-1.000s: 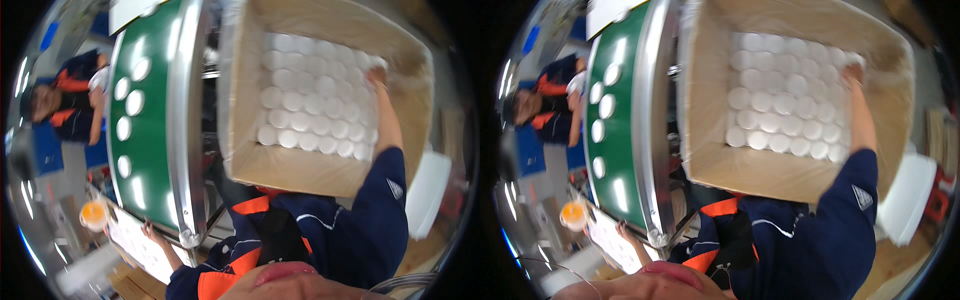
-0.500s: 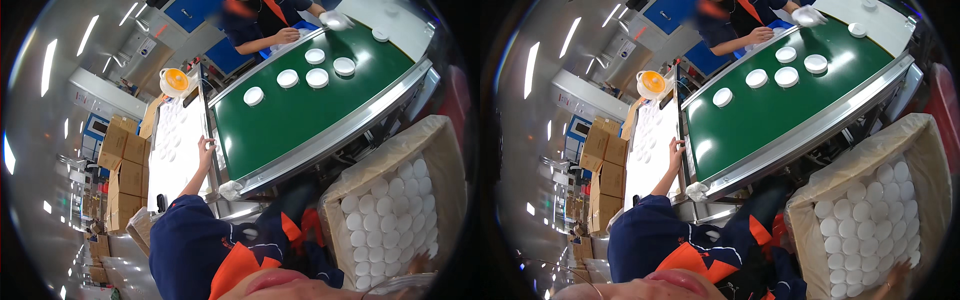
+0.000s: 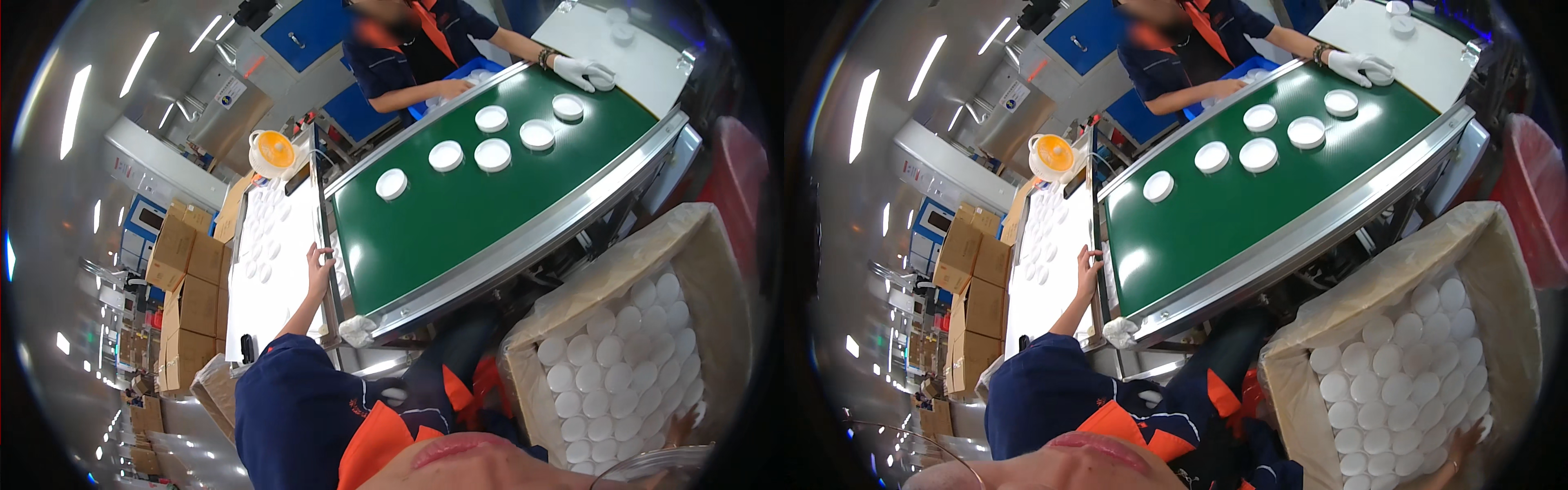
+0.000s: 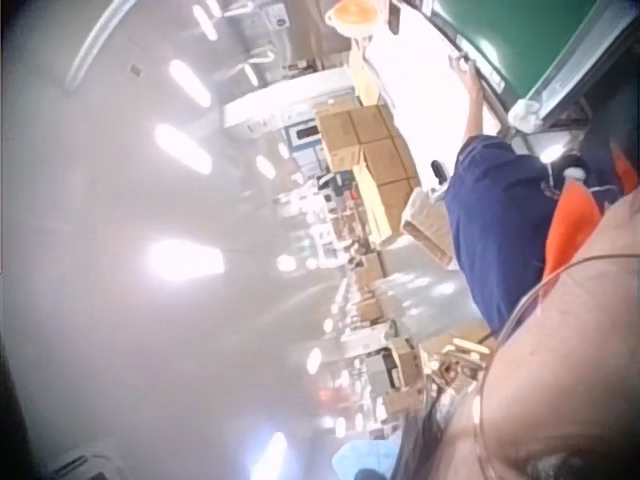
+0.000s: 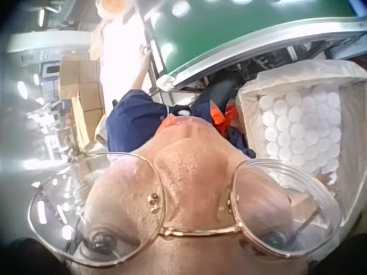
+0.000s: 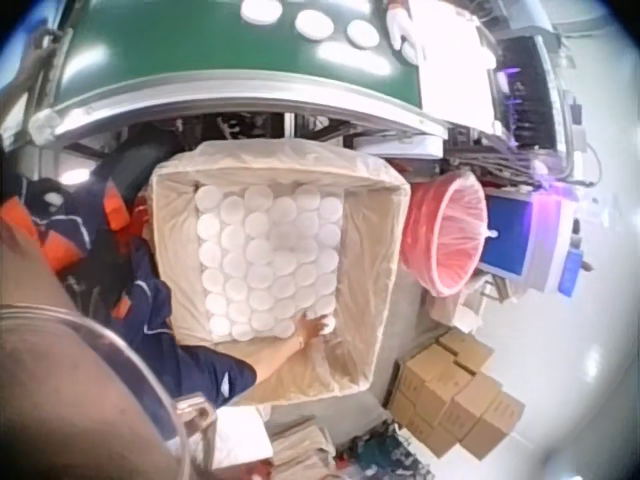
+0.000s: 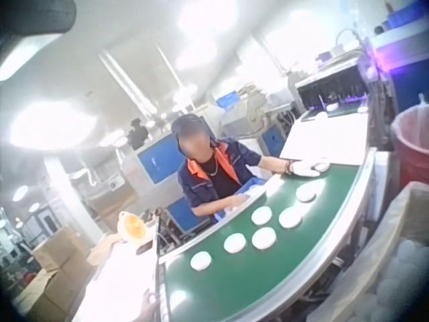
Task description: The person takes plastic lids from a conveyor belt by hand and arranges them in rows inside a cardboard box, placing divider sheets between the layers of lids.
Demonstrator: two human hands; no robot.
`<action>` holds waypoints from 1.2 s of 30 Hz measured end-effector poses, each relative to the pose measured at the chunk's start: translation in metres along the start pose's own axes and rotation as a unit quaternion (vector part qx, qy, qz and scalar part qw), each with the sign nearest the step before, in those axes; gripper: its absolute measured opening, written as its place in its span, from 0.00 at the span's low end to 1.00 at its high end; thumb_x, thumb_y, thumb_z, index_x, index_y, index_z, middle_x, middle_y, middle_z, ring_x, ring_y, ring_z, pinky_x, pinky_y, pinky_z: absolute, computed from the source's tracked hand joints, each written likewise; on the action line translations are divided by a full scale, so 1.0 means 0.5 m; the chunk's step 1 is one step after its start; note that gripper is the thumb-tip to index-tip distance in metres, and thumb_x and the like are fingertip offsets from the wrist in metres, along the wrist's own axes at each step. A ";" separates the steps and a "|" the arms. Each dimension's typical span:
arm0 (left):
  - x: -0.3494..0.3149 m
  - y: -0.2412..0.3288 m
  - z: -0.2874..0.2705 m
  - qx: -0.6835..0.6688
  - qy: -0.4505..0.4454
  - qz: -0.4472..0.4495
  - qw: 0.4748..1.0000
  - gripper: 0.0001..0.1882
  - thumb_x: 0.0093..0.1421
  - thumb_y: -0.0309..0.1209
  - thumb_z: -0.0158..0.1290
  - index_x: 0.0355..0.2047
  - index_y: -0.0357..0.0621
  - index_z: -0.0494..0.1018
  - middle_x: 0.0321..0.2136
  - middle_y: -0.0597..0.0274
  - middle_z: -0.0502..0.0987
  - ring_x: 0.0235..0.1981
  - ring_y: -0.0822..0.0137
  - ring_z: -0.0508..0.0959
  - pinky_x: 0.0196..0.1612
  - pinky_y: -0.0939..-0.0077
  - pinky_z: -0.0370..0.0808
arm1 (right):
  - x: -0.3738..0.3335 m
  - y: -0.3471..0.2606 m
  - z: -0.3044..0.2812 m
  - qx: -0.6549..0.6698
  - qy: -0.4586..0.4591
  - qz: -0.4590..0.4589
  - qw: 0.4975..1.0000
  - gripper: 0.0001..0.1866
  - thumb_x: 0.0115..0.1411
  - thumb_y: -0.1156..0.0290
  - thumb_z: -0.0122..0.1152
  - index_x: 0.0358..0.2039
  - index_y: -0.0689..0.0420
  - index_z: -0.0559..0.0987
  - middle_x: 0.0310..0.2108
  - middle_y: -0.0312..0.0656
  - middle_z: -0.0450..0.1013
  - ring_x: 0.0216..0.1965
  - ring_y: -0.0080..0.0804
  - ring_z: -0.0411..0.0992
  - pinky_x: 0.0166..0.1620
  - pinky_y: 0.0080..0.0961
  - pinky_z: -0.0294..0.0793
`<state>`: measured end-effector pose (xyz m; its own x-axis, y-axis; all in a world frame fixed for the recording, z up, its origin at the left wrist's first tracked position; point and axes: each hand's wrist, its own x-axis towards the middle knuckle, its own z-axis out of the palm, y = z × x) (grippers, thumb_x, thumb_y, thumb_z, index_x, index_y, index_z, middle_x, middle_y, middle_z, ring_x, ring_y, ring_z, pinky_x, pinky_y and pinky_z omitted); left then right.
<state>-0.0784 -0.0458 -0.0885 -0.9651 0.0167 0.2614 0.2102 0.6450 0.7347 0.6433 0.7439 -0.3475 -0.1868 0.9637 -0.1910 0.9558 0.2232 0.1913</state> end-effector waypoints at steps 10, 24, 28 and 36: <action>-0.010 -0.030 0.001 0.026 0.007 0.005 1.000 0.14 0.45 0.27 0.54 0.35 0.46 0.73 0.59 0.45 0.50 0.60 0.53 0.54 0.54 0.67 0.61 | 0.047 0.041 0.028 0.080 -0.055 -0.001 0.995 0.53 0.46 0.65 0.64 0.65 0.45 0.39 0.64 0.63 0.36 0.64 0.55 0.42 0.63 0.42 0.47; -0.010 0.030 0.023 0.045 0.022 0.038 0.998 0.13 0.50 0.26 0.52 0.38 0.44 0.71 0.57 0.41 0.54 0.60 0.50 0.56 0.45 0.68 0.67 | -0.119 -0.030 -0.080 0.035 -0.054 0.021 0.998 0.48 0.52 0.53 0.57 0.63 0.61 0.43 0.62 0.62 0.46 0.64 0.57 0.42 0.63 0.44 0.44; 0.002 0.092 0.017 0.185 0.005 0.201 0.962 0.18 0.55 0.32 0.51 0.46 0.44 0.66 0.56 0.41 0.57 0.60 0.47 0.54 0.60 0.56 0.50 | -0.270 -0.122 -0.263 0.082 -0.068 -0.113 0.988 0.42 0.54 0.59 0.56 0.62 0.64 0.47 0.61 0.60 0.48 0.64 0.57 0.42 0.64 0.42 0.44; 0.250 0.113 0.247 -0.074 -0.054 0.143 0.985 0.35 0.53 0.43 0.55 0.55 0.36 0.58 0.54 0.42 0.62 0.56 0.46 0.61 0.58 0.60 0.58 | -0.649 -0.071 -0.493 0.195 0.300 -0.177 0.917 0.28 0.59 0.70 0.50 0.59 0.63 0.58 0.59 0.51 0.57 0.61 0.49 0.51 0.63 0.40 0.47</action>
<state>-0.2065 0.0870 -0.0915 -0.8721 0.2683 0.4092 0.4893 0.4840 0.7255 0.6141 0.4596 -0.0548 -0.4804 0.7743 0.4119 0.7981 0.5807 -0.1608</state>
